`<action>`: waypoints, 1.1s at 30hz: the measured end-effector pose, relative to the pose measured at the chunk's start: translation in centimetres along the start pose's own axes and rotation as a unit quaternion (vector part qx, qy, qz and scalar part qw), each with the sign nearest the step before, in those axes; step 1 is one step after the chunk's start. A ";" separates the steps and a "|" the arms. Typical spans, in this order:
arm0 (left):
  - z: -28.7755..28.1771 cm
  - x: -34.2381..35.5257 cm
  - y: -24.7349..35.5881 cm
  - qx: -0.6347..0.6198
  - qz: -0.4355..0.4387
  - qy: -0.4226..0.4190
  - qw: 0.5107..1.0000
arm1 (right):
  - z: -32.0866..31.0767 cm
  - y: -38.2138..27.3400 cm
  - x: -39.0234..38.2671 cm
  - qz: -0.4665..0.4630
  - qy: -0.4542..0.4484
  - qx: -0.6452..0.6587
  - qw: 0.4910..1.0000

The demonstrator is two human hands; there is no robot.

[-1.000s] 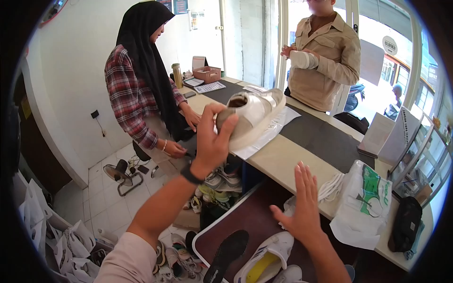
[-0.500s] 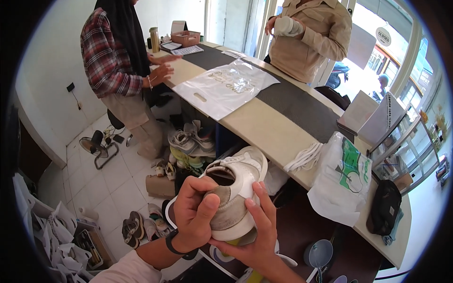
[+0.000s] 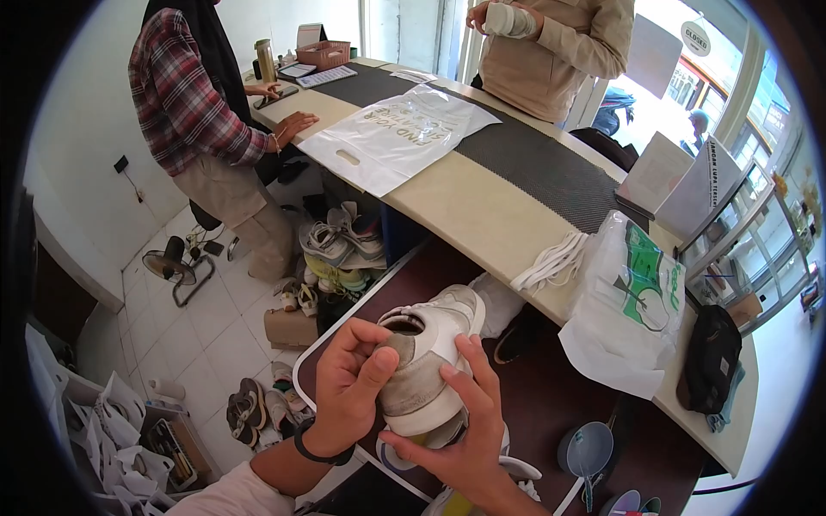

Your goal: Apply glue to the heel area and inner sole of a shoe, then inspect and reassemble the shoe parts.

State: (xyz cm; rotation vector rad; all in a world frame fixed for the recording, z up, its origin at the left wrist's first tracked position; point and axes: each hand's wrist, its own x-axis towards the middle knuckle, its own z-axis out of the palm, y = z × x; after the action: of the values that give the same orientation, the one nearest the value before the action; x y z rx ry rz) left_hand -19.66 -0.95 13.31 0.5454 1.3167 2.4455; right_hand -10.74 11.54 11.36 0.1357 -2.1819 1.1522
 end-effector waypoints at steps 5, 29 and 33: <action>-0.3 -0.2 -0.3 0.002 -0.005 -0.024 1.000 | -0.1 0.1 -0.7 0.003 0.022 0.018 1.000; -3.5 -1.4 -1.4 0.025 -0.032 -0.153 0.987 | 0.3 -0.7 -1.9 0.084 0.033 0.027 0.996; -3.8 -1.3 -1.4 0.027 -0.040 -0.163 0.985 | 0.4 -0.9 -1.8 0.079 0.035 0.024 0.996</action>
State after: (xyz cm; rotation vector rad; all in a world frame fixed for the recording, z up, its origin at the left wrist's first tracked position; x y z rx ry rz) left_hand -20.17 -3.57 9.97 0.8490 1.2439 2.1474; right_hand -9.21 10.28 10.73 -0.0566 -2.1335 1.2782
